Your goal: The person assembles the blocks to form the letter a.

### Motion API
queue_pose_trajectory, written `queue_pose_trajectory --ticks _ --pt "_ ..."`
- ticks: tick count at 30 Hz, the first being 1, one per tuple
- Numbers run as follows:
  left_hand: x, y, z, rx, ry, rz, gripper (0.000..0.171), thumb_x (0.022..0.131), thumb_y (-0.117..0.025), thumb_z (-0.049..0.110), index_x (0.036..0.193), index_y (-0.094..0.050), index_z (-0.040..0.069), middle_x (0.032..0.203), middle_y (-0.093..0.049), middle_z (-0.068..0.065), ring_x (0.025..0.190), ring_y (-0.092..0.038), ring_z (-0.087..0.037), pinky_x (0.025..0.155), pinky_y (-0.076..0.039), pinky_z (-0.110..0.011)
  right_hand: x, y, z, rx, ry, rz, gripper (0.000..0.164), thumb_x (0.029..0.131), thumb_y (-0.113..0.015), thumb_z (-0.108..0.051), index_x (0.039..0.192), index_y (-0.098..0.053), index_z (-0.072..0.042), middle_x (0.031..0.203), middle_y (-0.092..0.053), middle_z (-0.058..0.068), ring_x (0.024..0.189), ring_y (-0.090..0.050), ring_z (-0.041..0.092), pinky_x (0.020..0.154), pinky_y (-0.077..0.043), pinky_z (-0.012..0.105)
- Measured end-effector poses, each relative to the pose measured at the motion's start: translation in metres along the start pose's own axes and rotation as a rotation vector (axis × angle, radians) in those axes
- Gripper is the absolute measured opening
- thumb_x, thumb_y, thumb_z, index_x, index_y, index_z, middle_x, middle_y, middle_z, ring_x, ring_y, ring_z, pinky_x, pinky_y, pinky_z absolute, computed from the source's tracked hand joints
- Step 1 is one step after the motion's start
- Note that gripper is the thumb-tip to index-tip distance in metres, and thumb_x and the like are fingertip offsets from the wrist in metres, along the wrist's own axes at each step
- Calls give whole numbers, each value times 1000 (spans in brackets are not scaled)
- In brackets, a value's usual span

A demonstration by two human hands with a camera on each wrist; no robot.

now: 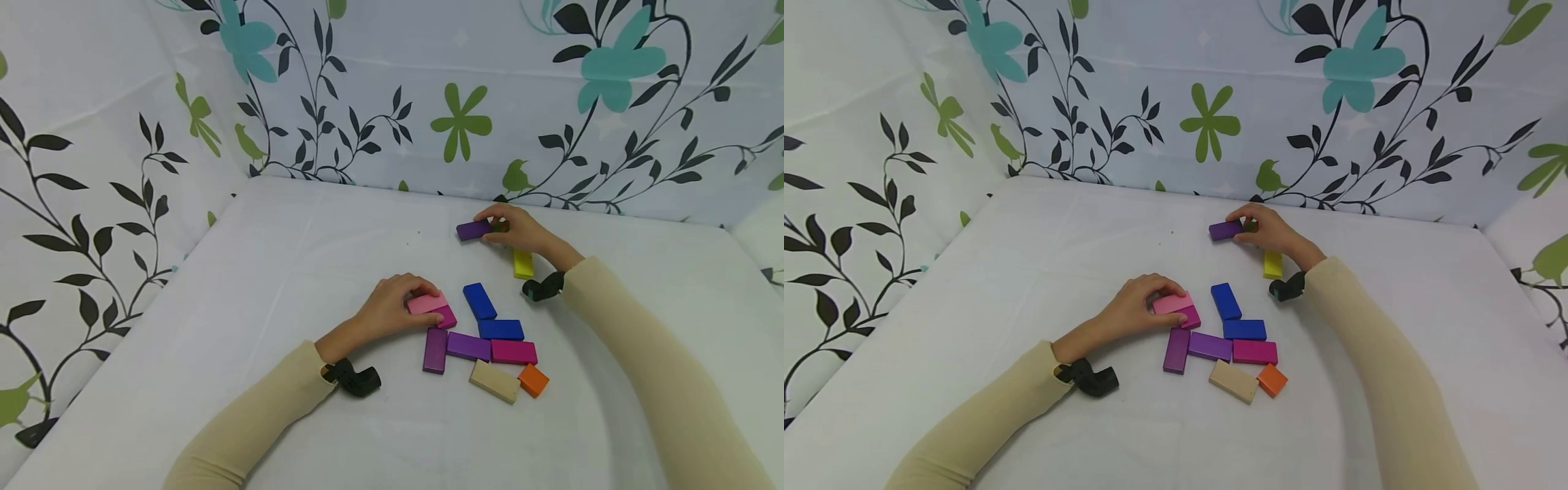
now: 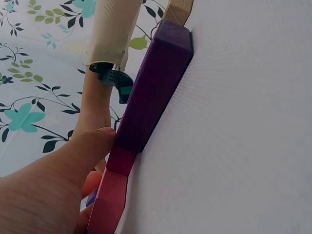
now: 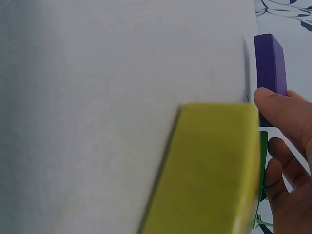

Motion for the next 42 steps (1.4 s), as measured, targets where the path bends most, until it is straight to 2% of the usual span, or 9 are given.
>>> queue_pose_trajectory --ticks 4,11,26,34,42 --pt "1 1 0 4 0 0 39 79 -81 36 111 -69 17 109 -67 3 106 -57 -16 95 -40 -42 1 1 0 -25 -17 6 37 88 -72 -5 124 -63 -2 114 -60 15 96 -49 28 80 -42 32" --pt "1 2 1 7 -1 1 39 79 -81 36 112 -69 17 108 -67 2 106 -57 -15 94 -41 -40 6 -3 1 -66 -10 -39 37 90 -69 -7 126 -61 0 120 -60 20 98 -48 31 83 -41 40" --pt "-2 1 3 -2 4 2 38 80 -80 35 111 -69 17 108 -67 2 105 -57 -16 93 -41 -40 5 -6 -2 -68 -6 -31 36 91 -66 -4 126 -60 2 118 -59 21 95 -47 33 79 -37 38" --pt "-1 -1 3 -11 -3 -5 38 80 -80 35 112 -68 17 110 -67 2 106 -57 -15 94 -41 -40 1 -6 2 -61 -75 -32 37 91 -65 -4 128 -60 1 119 -59 21 99 -46 32 82 -37 39" --pt "-1 -1 3 -8 -11 12 37 80 -80 35 111 -69 17 109 -67 3 106 -57 -15 94 -41 -41 1 -5 -2 -53 -83 -28 37 93 -64 -6 128 -59 1 116 -57 22 100 -45 34 82 -37 40"
Point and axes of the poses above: each hand's wrist, its own x-axis towards the middle knuckle, its own y-axis out of the back of the hand, z = x × y, the point moved 8 cm from there along x, towards the middle knuckle
